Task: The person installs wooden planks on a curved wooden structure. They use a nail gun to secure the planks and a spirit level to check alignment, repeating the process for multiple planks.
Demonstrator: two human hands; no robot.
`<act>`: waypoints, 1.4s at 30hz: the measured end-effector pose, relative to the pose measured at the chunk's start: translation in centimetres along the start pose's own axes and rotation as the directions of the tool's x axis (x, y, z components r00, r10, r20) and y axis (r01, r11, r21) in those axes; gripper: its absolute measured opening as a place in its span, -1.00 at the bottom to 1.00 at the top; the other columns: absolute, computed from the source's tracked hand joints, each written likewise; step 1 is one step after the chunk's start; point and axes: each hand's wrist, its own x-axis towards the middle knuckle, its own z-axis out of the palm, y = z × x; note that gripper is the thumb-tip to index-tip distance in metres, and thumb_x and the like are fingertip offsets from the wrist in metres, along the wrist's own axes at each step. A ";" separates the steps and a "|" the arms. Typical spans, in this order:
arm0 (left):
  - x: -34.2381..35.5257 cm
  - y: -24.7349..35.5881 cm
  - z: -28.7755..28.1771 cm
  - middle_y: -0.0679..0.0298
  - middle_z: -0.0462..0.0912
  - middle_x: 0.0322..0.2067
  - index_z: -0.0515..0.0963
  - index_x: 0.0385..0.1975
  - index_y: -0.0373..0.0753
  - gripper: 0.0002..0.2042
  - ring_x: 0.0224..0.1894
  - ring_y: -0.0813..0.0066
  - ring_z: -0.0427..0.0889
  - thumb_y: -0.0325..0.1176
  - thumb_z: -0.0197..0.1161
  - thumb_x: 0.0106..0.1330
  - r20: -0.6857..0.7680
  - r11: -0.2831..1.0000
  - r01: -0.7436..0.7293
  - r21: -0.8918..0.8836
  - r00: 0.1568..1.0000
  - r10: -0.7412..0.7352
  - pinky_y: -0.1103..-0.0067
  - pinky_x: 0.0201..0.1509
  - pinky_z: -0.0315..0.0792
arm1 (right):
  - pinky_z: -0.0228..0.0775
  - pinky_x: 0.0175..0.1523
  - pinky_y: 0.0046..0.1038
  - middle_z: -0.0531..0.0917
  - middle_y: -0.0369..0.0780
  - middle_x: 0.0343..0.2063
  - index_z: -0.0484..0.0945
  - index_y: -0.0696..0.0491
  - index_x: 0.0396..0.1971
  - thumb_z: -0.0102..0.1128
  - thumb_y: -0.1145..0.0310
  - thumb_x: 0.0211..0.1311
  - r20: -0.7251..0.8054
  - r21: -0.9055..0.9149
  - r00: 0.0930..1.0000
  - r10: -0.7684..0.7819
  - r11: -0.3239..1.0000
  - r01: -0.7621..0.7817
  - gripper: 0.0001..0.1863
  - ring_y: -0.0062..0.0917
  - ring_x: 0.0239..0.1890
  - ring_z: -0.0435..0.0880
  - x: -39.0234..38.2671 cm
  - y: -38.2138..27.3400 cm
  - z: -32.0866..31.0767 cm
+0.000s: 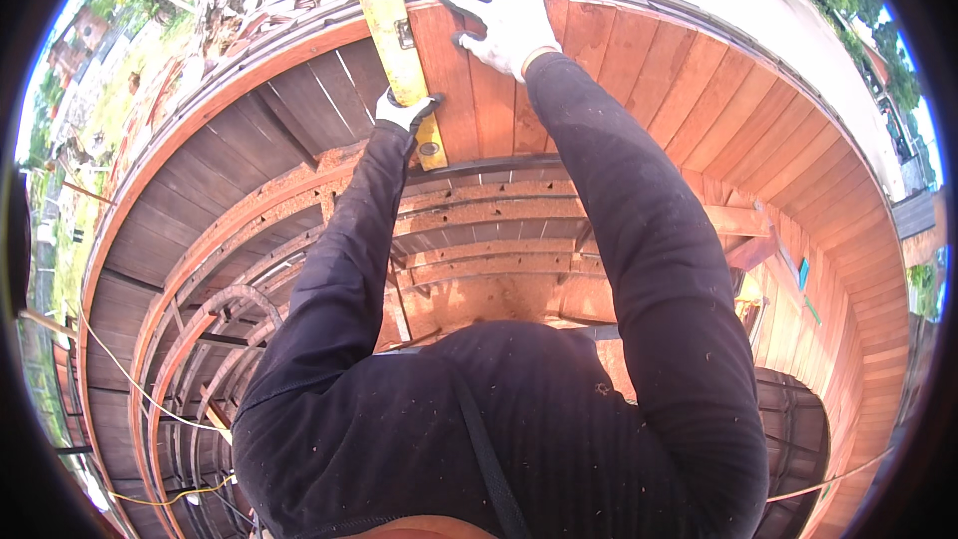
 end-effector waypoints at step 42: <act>-0.1 0.3 0.1 0.29 0.65 -0.25 0.52 -0.11 -0.34 -0.55 -0.30 0.56 0.61 -0.51 0.54 -0.03 -0.043 0.994 0.021 0.104 0.999 -0.017 0.60 -0.18 0.55 | -0.15 0.49 -0.12 0.44 -0.37 0.22 0.29 -0.43 0.30 0.16 -0.07 0.23 0.016 0.037 0.999 -0.029 0.999 0.029 -0.39 -0.42 0.32 0.29 0.2 -0.4 -0.9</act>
